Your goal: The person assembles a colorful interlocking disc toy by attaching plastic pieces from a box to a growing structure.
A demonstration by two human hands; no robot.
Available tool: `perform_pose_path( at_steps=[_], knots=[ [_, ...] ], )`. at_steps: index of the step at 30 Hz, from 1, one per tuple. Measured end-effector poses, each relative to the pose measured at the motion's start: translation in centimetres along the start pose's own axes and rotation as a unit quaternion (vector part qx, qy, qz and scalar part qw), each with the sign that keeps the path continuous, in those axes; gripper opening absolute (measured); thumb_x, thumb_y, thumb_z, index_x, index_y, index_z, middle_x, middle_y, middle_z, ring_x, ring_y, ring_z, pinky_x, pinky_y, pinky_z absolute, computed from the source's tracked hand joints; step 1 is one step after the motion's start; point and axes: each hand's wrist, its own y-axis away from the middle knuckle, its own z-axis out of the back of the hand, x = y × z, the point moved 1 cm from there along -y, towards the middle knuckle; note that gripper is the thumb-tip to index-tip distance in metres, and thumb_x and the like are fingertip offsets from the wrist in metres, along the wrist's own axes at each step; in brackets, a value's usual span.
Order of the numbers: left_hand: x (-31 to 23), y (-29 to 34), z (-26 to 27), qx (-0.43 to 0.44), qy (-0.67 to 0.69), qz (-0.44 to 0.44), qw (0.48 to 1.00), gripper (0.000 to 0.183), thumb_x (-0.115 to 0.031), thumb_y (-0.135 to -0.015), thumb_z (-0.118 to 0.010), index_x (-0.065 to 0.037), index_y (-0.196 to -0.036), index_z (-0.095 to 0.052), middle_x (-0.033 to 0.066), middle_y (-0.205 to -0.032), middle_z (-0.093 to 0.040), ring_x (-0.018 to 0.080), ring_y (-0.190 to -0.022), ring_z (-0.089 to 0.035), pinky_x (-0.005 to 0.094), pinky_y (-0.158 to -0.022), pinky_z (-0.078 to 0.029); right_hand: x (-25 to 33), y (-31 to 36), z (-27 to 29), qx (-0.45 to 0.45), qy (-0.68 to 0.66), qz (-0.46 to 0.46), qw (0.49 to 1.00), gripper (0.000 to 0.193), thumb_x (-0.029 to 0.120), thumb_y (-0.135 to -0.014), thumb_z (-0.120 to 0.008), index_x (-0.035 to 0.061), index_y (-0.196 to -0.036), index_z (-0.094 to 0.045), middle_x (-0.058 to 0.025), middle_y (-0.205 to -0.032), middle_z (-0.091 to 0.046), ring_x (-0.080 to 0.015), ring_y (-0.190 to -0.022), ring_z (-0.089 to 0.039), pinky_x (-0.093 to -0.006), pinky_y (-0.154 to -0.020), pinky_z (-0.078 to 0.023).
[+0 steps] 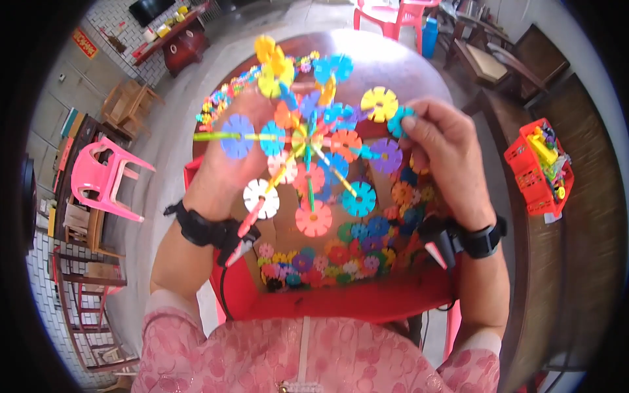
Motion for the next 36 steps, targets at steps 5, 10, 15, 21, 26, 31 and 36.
perform_pose_path(
  at_steps=[5, 10, 15, 21, 26, 31, 36],
  knots=[
    [0.2, -0.8, 2.0, 0.023, -0.047, -0.069, 0.996, 0.026, -0.018, -0.091, -0.054, -0.001, -0.111, -0.056, 0.0081, -0.111, -0.059, 0.0172, -0.097, -0.059, 0.0339, -0.086, -0.048, -0.3, -0.1, -0.6, 0.07, 0.067, -0.045, 0.994, 0.013, 0.001, -0.087, -0.054, 0.0012, -0.099, -0.061, 0.0002, -0.07, -0.06, -0.0054, -0.053, -0.049, -0.0213, -0.048, -0.038],
    [-2.1, -0.6, 1.2, -0.028, 0.031, -0.06, 0.997, 0.039, -0.029, -0.094, -0.049, 0.0, -0.119, -0.057, 0.0104, -0.108, -0.065, 0.0226, -0.099, -0.061, 0.0344, -0.09, -0.047, -5.1, -0.1, -2.5, 0.177, 0.26, 0.065, 0.947, 0.02, -0.001, -0.081, -0.056, -0.0008, -0.1, -0.06, -0.0156, -0.072, -0.061, -0.0262, -0.063, -0.062, -0.0347, -0.061, -0.049],
    [-1.8, -0.7, 1.9, 0.04, 0.034, -0.078, 0.996, 0.026, -0.025, -0.094, -0.048, -0.004, -0.101, -0.061, 0.0074, -0.099, -0.066, 0.0168, -0.089, -0.061, 0.0308, -0.077, -0.048, -8.3, 1.4, -5.4, 0.285, 0.263, 0.054, 0.92, 0.019, 0.008, -0.084, -0.057, 0.0038, -0.102, -0.062, -0.0172, -0.092, -0.067, -0.0344, -0.087, -0.064, -0.0394, -0.075, -0.05],
    [-1.2, -1.1, 1.3, 0.007, 0.041, -0.153, 0.987, 0.021, -0.017, -0.096, -0.046, -0.002, -0.099, -0.06, 0.0054, -0.096, -0.063, 0.0147, -0.092, -0.058, 0.0298, -0.081, -0.047, -13.3, 1.0, -6.1, 0.346, 0.478, 0.248, 0.768, 0.027, 0.023, -0.091, -0.054, 0.0091, -0.112, -0.063, -0.0144, -0.09, -0.069, -0.03, -0.084, -0.068, -0.0385, -0.068, -0.054],
    [-1.7, -1.5, 3.4, 0.12, -0.024, -0.121, 0.985, 0.017, -0.013, -0.097, -0.048, -0.001, -0.105, -0.057, 0.0056, -0.098, -0.062, 0.013, -0.089, -0.06, 0.0285, -0.08, -0.049, -11.9, -2.0, -7.4, 0.252, 0.359, 0.267, 0.858, 0.039, 0.017, -0.095, -0.049, 0.0086, -0.133, -0.046, -0.0093, -0.124, -0.058, -0.0225, -0.09, -0.066, -0.034, -0.078, -0.055],
    [-0.9, -0.5, 1.6, -0.016, 0.011, -0.146, 0.989, 0.015, -0.015, -0.088, -0.057, -0.004, -0.097, -0.061, 0.0034, -0.093, -0.058, 0.012, -0.084, -0.058, 0.0268, -0.077, -0.046, -12.2, -1.8, -8.5, 0.3, -0.348, -0.106, 0.882, 0.033, 0.018, -0.099, -0.039, 0.0062, -0.128, -0.05, -0.0061, -0.107, -0.063, -0.0166, -0.096, -0.063, -0.0306, -0.082, -0.053],
    [-0.9, 0.0, 0.8, -0.021, 0.039, -0.103, 0.994, 0.019, -0.017, -0.087, -0.054, -0.004, -0.099, -0.059, 0.0023, -0.094, -0.058, 0.0108, -0.087, -0.055, 0.0254, -0.076, -0.043, -14.4, -1.2, -9.9, 0.208, -0.335, -0.138, 0.909, 0.032, 0.017, -0.099, -0.04, 0.0044, -0.125, -0.052, -0.0054, -0.103, -0.064, -0.0164, -0.096, -0.063, -0.0309, -0.08, -0.053]
  ],
)
